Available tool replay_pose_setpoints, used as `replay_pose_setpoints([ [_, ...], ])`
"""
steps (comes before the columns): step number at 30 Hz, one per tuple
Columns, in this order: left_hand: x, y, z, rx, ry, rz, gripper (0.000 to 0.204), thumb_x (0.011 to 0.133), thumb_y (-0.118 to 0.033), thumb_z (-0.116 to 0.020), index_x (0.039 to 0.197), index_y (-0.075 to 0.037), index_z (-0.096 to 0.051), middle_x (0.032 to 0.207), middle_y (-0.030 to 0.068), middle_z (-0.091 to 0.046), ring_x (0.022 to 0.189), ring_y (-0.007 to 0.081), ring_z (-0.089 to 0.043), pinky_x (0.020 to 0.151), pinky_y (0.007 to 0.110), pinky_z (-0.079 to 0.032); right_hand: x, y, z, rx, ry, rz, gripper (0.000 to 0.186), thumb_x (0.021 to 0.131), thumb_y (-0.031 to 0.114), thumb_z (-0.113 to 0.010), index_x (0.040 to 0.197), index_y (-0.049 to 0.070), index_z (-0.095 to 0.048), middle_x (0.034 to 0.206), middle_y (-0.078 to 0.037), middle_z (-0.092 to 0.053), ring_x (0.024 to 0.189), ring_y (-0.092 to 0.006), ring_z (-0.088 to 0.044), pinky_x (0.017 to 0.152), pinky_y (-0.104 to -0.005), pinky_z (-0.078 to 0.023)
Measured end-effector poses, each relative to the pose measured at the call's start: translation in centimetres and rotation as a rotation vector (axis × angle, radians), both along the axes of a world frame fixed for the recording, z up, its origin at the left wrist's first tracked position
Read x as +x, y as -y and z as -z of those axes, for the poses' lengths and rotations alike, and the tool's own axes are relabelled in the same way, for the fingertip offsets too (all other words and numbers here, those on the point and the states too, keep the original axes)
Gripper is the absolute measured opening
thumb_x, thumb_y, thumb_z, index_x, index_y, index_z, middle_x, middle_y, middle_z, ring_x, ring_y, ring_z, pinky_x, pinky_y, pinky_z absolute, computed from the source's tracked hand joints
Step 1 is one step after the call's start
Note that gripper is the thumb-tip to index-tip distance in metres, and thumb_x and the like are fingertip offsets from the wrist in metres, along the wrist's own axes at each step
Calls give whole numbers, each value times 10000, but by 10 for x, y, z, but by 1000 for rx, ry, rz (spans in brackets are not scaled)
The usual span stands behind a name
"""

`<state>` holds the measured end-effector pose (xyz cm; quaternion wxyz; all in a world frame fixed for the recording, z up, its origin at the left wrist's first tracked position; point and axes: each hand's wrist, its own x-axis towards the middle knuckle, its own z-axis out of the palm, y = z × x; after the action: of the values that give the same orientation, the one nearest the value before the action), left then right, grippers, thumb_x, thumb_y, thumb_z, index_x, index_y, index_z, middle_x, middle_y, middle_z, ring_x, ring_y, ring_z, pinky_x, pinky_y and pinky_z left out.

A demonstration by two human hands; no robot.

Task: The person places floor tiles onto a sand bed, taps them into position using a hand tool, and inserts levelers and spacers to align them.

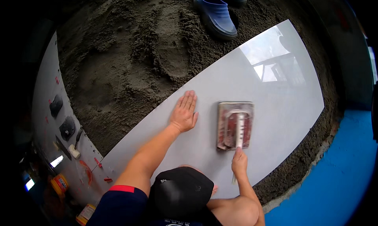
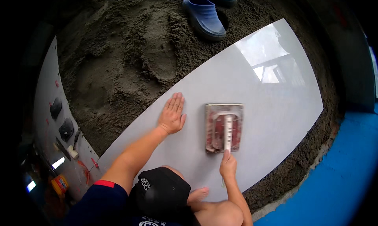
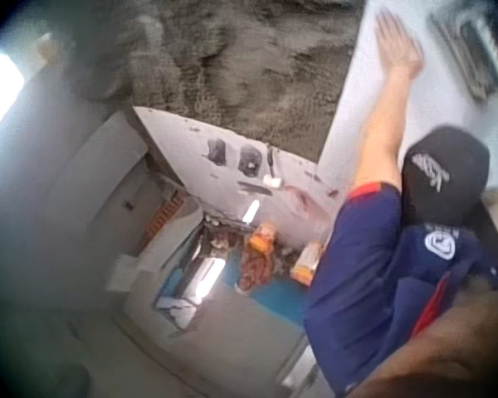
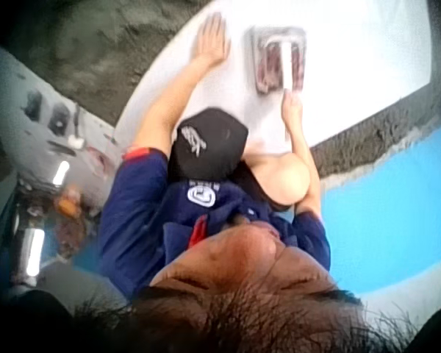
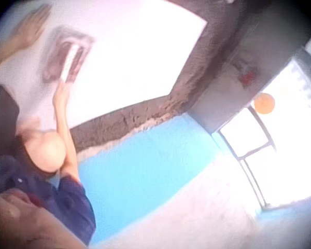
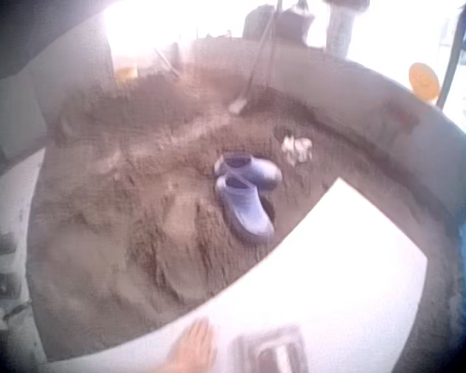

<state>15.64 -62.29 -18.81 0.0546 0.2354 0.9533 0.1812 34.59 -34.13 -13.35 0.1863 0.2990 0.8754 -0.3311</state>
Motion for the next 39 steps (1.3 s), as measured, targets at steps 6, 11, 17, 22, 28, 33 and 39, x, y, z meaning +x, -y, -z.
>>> replay_pose_setpoints([
  [6,75,56,5,-145,152,-226,727,919,-353,-431,1475,64,-217,1567,219,-168,1474,344,-91,1184,447,-89,-111,11,-156,-415,201,197,520,974,563,-405,739,113,-519,529,44,-426,414,-70,-391,382,-230,-317],
  [11,86,64,-4,-77,152,-248,761,891,-344,-472,1468,81,-216,1557,250,-166,1454,380,-147,1182,466,-101,-170,-4,-246,-523,-803,240,568,981,619,-295,838,111,-507,563,21,-443,374,-65,-334,330,-220,-246],
  [17,86,44,1,-56,124,-369,750,870,-302,-469,1464,85,-224,1552,252,-181,1449,392,-156,1180,465,-108,-69,23,-34,133,-225,-404,442,1004,372,-420,818,9,-592,629,-167,-568,585,-285,-562,568,-415,-440],
  [22,104,51,6,-105,197,-439,746,891,-318,-429,1485,62,-186,1580,217,-110,1470,360,-91,1188,454,-72,-130,47,-95,-315,274,-231,521,994,462,-417,756,21,-563,525,-81,-492,457,-207,-498,466,-362,-413],
  [28,100,61,2,-67,143,-461,750,859,-274,-444,1456,111,-205,1558,260,-144,1457,394,-117,1181,470,-97,-182,32,-242,-677,-552,42,496,991,563,-359,769,131,-459,558,42,-444,383,-50,-354,359,-230,-306],
  [33,83,48,2,-71,115,-413,733,864,-289,-447,1445,107,-240,1552,260,-167,1454,390,-131,1183,466,-101,-85,4,-64,-51,-437,-154,466,992,486,-408,802,76,-522,576,5,-476,466,-120,-427,445,-274,-367],
  [39,97,62,14,-26,141,-459,754,859,-282,-460,1468,80,-203,1557,259,-153,1457,394,-120,1180,476,-100,-166,73,-134,-431,414,-128,486,975,483,-463,787,47,-564,553,-12,-463,470,-117,-446,452,-309,-388],
])
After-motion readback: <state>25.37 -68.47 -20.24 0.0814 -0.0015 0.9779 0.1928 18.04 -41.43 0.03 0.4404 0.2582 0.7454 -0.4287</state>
